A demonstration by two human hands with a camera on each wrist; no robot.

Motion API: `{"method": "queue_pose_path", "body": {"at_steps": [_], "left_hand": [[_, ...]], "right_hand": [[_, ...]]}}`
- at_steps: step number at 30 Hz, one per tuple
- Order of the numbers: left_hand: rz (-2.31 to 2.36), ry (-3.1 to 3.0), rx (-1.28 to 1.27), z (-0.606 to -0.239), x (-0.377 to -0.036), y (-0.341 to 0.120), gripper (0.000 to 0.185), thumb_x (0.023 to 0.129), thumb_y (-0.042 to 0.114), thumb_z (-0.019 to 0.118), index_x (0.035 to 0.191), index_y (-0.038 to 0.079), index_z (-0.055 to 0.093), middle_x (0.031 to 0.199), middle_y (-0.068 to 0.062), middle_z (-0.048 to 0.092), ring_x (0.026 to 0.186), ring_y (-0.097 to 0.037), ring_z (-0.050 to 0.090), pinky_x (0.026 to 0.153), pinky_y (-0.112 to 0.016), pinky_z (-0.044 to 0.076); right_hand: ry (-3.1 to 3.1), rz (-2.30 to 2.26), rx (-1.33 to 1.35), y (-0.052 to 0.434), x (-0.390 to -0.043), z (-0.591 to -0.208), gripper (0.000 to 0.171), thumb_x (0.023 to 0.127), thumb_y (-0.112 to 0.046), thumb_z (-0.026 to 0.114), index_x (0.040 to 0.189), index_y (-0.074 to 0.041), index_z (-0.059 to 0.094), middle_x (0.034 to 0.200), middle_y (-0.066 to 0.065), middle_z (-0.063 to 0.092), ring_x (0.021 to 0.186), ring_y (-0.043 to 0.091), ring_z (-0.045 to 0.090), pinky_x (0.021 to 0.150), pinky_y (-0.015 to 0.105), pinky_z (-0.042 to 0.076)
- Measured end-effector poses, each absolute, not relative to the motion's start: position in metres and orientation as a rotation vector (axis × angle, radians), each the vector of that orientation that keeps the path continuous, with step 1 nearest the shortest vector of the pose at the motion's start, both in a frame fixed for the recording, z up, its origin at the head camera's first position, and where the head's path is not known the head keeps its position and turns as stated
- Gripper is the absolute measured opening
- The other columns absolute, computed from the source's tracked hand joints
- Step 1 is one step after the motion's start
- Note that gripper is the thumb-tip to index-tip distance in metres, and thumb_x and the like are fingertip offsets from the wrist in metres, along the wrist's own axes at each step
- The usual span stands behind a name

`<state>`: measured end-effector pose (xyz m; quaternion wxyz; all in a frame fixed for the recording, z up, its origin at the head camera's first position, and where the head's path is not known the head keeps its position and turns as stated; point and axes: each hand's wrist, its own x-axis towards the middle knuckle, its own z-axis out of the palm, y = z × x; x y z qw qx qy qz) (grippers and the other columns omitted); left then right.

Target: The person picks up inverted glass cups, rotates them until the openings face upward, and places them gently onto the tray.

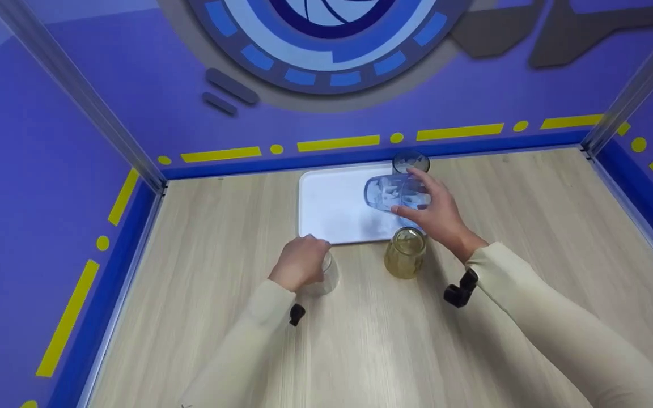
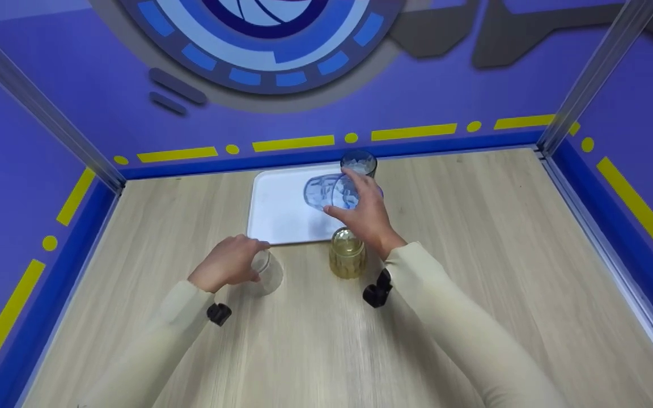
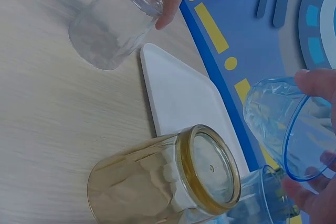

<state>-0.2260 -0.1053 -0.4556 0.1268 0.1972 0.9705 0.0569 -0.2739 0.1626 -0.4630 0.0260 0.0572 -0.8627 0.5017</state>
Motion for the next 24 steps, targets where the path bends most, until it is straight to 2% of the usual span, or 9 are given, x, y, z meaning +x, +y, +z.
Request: {"method": "queue_pose_path", "body": {"at_steps": [6, 13, 24], "left_hand": [[0.171, 2.819, 0.564, -0.457, -0.226, -0.104, 0.041, 0.067, -0.001, 0.08, 0.106, 0.006, 0.07, 0.098, -0.012, 0.07, 0.091, -0.028, 0.064, 0.08, -0.043, 0.055], [0.137, 2.812, 0.575, -0.457, -0.227, -0.103, 0.038, 0.069, 0.001, 0.08, 0.105, 0.006, 0.069, 0.097, -0.012, 0.07, 0.089, -0.026, 0.064, 0.078, -0.041, 0.055], [0.139, 2.843, 0.612, -0.457, -0.225, -0.106, 0.034, 0.07, 0.001, 0.079, 0.102, 0.006, 0.07, 0.094, -0.011, 0.071, 0.087, -0.026, 0.065, 0.074, -0.041, 0.056]], "right_hand": [[-2.7, 1.502, 0.188, 0.16, -0.276, -0.461, 0.08, 0.08, -0.031, 0.079, 0.148, -0.028, 0.037, 0.149, 0.011, 0.038, 0.132, 0.032, 0.041, 0.101, 0.051, 0.046], [-2.722, 1.471, 0.166, 0.157, -0.282, -0.461, 0.079, 0.081, -0.031, 0.078, 0.148, -0.03, 0.036, 0.154, 0.007, 0.034, 0.139, 0.031, 0.034, 0.113, 0.053, 0.033], [-2.718, 1.477, 0.183, 0.153, -0.287, -0.461, 0.079, 0.081, -0.031, 0.078, 0.148, -0.03, 0.037, 0.154, 0.009, 0.032, 0.139, 0.03, 0.034, 0.113, 0.051, 0.034]]}}
